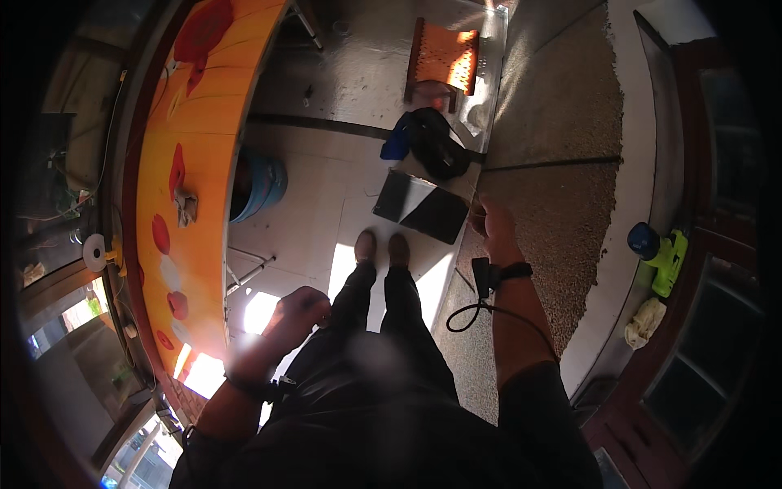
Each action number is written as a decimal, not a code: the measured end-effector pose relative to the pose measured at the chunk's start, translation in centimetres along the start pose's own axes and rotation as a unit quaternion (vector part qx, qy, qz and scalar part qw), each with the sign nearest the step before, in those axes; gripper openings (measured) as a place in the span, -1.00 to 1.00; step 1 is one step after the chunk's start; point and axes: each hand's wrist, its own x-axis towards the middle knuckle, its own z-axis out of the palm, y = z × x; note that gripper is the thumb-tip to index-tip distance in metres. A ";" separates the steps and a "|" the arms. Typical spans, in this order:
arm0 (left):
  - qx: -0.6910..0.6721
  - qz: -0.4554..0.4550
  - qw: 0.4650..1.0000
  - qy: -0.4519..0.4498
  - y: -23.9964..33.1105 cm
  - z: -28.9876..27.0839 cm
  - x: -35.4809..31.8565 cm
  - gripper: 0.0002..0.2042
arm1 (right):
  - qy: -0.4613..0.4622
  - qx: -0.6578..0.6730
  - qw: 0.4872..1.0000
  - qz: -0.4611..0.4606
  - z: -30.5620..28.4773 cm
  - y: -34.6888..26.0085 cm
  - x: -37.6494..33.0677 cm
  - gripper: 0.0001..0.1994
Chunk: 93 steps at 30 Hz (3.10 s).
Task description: The person wipes a large yellow panel with a cloth, connects a small white circular fan to a yellow power strip to test it, and then mounts the fan into a red floral-shaped base on the panel while adjusting a metal track at the edge.
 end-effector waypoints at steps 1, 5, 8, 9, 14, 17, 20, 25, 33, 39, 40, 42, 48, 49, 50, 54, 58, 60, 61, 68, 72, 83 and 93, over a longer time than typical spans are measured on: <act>-0.004 -0.012 1.000 0.001 0.0 0.1 0.1 -0.79 | 0.007 -0.003 1.000 0.006 -0.3 -1.0 0.7 -0.73; 0.000 -0.021 1.000 0.015 0.4 0.4 0.1 -0.81 | 0.009 -0.071 0.997 -0.006 -2.1 -0.8 2.0 -0.65; -0.036 0.001 0.999 0.003 -0.1 0.5 0.5 -0.81 | -0.006 -0.076 0.996 -0.040 -5.4 2.6 2.4 -0.66; -0.027 0.008 1.000 0.003 0.2 0.6 0.6 -0.81 | 0.006 -0.063 0.998 -0.021 -6.5 3.5 2.3 -0.67; -0.021 0.025 0.999 0.008 0.6 0.8 0.5 -0.80 | 0.034 -0.059 0.997 0.036 -8.0 5.8 0.6 -0.72; -0.019 0.003 1.000 0.003 1.7 0.9 0.2 -0.79 | 0.039 -0.047 0.997 0.054 -8.7 7.7 0.5 -0.73; -0.020 0.027 0.999 0.013 -0.1 0.6 0.4 -0.77 | 0.012 -0.032 0.998 0.053 -8.1 8.9 0.4 -0.72; -0.006 0.045 0.999 0.028 0.1 -0.1 -0.3 -0.78 | -0.005 -0.105 0.992 0.064 -5.4 7.1 -2.1 -0.72; -0.007 0.015 0.996 0.088 -6.2 -2.3 -0.8 -0.77 | -0.053 -0.155 0.985 0.045 -3.9 5.8 -3.9 -0.73; -0.026 -0.046 0.989 0.141 -11.9 -3.2 -2.2 -0.75 | -0.076 -0.161 0.983 0.030 -4.1 5.2 -4.6 -0.74; -0.038 -0.068 0.986 0.150 -12.5 -3.2 -2.6 -0.75 | -0.077 -0.166 0.983 0.031 -4.2 5.0 -4.6 -0.74; -0.040 -0.096 0.981 0.161 -13.1 -3.2 -3.5 -0.74 | -0.078 -0.175 0.981 0.034 -4.3 4.7 -4.8 -0.74; -0.083 -0.112 0.972 0.188 -15.5 -2.9 -5.6 -0.72 | -0.083 -0.172 0.981 0.019 -4.5 4.2 -5.0 -0.74; -0.087 -0.106 0.972 0.190 -15.5 -2.9 -5.8 -0.72 | -0.085 -0.172 0.981 0.014 -4.5 4.2 -5.0 -0.74; -0.091 -0.100 0.972 0.192 -15.6 -2.8 -6.0 -0.72 | -0.088 -0.174 0.981 0.009 -4.5 4.2 -5.0 -0.74; -0.089 -0.092 0.972 0.198 -16.0 -2.4 -6.1 -0.72 | -0.097 -0.179 0.979 -0.005 -5.2 4.6 -4.4 -0.74; -0.083 -0.094 0.970 0.209 -15.3 -2.3 -6.8 -0.70 | -0.095 -0.184 0.978 -0.005 -5.1 4.1 -5.1 -0.74; -0.082 -0.087 0.967 0.224 -15.7 -2.2 -7.2 -0.70 | -0.105 -0.187 0.977 -0.007 -5.2 4.2 -4.7 -0.76; -0.082 -0.083 0.966 0.229 -15.9 -2.1 -7.2 -0.70 | -0.108 -0.182 0.977 -0.006 -5.3 4.2 -4.5 -0.76; -0.121 -0.076 0.960 0.241 -17.5 -1.1 -7.4 -0.69 | -0.116 -0.179 0.977 -0.017 -5.6 3.8 -4.0 -0.78; -0.126 -0.069 0.958 0.248 -17.4 -0.7 -7.8 -0.68 | -0.113 -0.191 0.975 -0.018 -5.6 3.2 -4.1 -0.77; -0.130 -0.061 0.958 0.248 -17.7 0.0 -8.1 -0.65 | -0.118 -0.208 0.970 -0.033 -5.5 2.4 -5.6 -0.75; -0.128 -0.055 0.958 0.252 -17.9 0.2 -8.2 -0.65 | -0.116 -0.206 0.971 -0.022 -5.5 2.2 -5.3 -0.70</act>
